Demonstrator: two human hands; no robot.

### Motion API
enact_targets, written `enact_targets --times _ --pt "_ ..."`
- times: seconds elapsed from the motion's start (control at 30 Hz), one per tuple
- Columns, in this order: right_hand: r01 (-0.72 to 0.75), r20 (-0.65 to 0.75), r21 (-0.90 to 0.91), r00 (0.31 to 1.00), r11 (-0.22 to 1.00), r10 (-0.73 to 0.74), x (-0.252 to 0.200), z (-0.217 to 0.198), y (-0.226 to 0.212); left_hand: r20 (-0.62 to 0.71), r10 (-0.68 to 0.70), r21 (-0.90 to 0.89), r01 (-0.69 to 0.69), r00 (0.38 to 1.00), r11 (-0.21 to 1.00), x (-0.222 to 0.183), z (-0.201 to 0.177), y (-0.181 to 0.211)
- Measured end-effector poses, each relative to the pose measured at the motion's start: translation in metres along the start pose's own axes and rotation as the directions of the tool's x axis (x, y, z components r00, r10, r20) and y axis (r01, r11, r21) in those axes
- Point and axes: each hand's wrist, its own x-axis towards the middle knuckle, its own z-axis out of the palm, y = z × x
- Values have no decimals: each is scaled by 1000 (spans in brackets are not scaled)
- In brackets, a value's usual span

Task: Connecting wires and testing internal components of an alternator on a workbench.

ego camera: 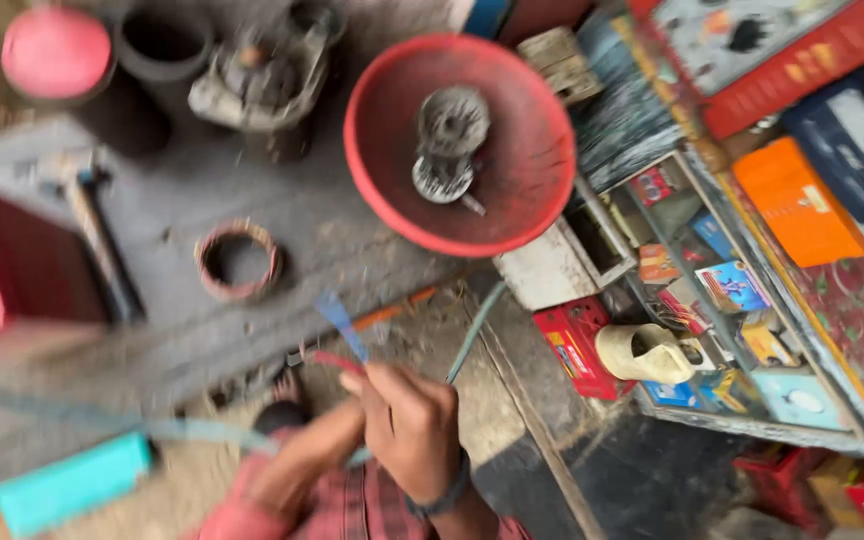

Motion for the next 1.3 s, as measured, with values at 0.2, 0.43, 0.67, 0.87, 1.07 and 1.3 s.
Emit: enact_targets --times 0.2,0.43,0.67,0.87,1.07,1.3 --pt "-77 30 -4 997 997 77 -9 -4 15 -13 -191 44 191 982 981 -27 -1 20" --pt "210 232 -2 951 978 -204 19 6 57 58 -249 -66 252 967 965 -34 -3 1" --pt "51 286 102 955 993 -79 12 -9 67 149 -112 299 63 983 952 -28 19 28" --pt "-220 328 256 936 941 130 -4 -26 84 -6 -141 563 120 990 818 -19 43 59" --pt "-41 554 288 822 957 -131 -24 -26 105 136 -103 545 12 985 838 -22 14 6" --pt "-404 186 261 912 877 365 -53 -8 128 62 204 651 -195 977 734 -17 46 67"
